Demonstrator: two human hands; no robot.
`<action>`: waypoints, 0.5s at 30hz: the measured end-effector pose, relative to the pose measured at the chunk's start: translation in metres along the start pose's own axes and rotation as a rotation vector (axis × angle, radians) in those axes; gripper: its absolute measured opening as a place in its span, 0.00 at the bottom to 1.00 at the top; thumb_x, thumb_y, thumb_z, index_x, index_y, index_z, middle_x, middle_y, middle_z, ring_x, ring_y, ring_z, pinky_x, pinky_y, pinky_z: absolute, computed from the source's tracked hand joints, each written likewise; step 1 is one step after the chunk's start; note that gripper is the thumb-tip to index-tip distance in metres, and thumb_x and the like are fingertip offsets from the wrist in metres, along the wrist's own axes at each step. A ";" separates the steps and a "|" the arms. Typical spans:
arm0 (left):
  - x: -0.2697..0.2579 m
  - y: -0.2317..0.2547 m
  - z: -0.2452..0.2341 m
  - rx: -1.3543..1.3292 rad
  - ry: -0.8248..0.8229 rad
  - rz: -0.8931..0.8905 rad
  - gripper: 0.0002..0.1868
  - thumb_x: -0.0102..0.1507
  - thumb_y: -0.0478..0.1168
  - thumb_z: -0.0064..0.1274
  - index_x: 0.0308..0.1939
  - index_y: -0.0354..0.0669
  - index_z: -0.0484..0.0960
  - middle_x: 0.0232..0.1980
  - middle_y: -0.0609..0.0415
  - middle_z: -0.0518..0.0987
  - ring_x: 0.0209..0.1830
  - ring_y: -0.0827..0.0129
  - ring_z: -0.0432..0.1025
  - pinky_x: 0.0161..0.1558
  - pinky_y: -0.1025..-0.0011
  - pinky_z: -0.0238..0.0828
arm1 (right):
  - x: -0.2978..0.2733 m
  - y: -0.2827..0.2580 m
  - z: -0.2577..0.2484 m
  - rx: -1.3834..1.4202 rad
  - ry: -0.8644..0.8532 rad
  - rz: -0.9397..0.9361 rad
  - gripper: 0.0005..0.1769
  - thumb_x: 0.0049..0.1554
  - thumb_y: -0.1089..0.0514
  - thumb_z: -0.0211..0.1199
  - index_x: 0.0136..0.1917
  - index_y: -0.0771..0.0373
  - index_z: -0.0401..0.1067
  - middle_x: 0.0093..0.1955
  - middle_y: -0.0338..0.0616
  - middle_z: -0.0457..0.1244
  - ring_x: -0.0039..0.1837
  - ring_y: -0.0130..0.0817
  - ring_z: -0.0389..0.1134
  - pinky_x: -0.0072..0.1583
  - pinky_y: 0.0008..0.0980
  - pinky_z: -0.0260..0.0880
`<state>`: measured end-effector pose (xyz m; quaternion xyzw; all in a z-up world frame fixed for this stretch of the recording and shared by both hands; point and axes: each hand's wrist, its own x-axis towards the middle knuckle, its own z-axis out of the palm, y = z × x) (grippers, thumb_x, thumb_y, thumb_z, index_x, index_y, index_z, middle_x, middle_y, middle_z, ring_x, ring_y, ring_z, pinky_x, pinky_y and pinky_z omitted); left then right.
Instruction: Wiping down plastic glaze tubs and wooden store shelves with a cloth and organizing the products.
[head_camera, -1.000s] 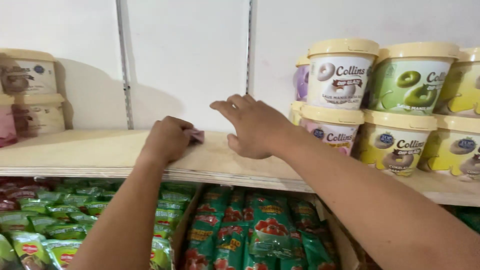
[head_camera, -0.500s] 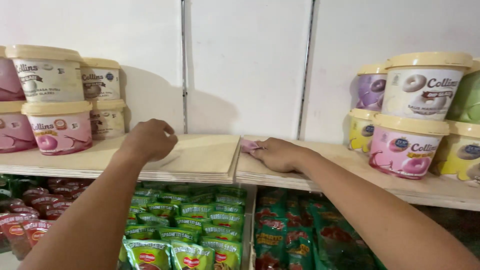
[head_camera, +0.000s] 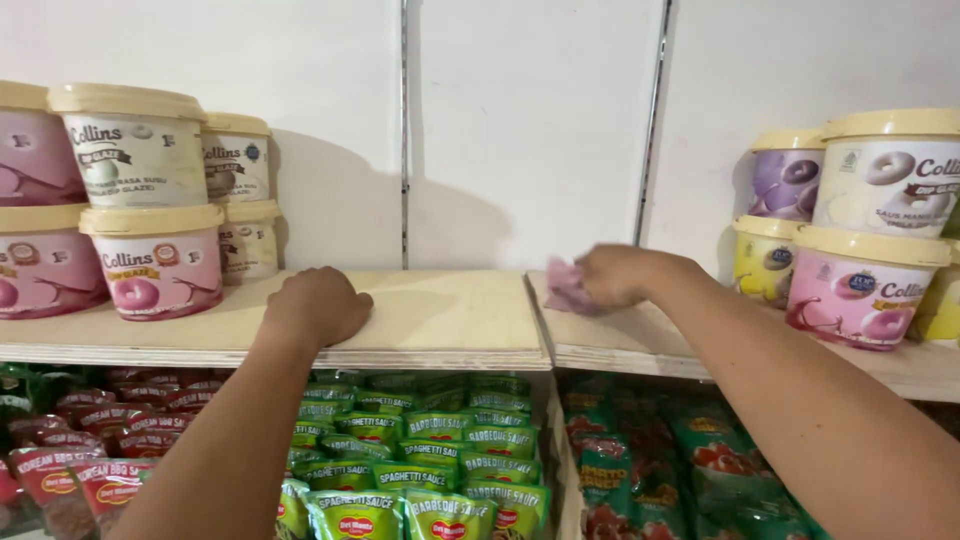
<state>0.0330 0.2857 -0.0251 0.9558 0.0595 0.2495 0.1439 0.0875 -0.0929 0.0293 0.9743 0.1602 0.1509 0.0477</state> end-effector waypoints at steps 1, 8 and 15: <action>-0.003 -0.002 -0.001 0.000 -0.002 -0.002 0.24 0.61 0.53 0.50 0.51 0.40 0.86 0.58 0.40 0.81 0.60 0.46 0.74 0.62 0.52 0.70 | -0.017 -0.023 -0.011 0.000 -0.002 -0.002 0.24 0.62 0.50 0.52 0.62 0.69 0.71 0.61 0.63 0.64 0.60 0.54 0.67 0.61 0.46 0.64; 0.016 0.003 0.004 -0.016 -0.045 0.129 0.24 0.61 0.53 0.49 0.48 0.39 0.88 0.57 0.38 0.82 0.59 0.47 0.76 0.64 0.55 0.71 | -0.095 -0.107 -0.087 0.311 -0.280 0.181 0.22 0.60 0.57 0.50 0.47 0.78 0.78 0.49 0.64 0.73 0.40 0.44 0.71 0.47 0.46 0.75; 0.012 0.000 0.005 -0.028 -0.077 0.133 0.26 0.63 0.56 0.48 0.49 0.39 0.88 0.58 0.40 0.82 0.60 0.47 0.75 0.64 0.55 0.71 | -0.059 -0.108 -0.080 0.622 0.322 0.062 0.24 0.64 0.52 0.43 0.66 0.65 0.69 0.55 0.49 0.73 0.59 0.35 0.73 0.62 0.37 0.68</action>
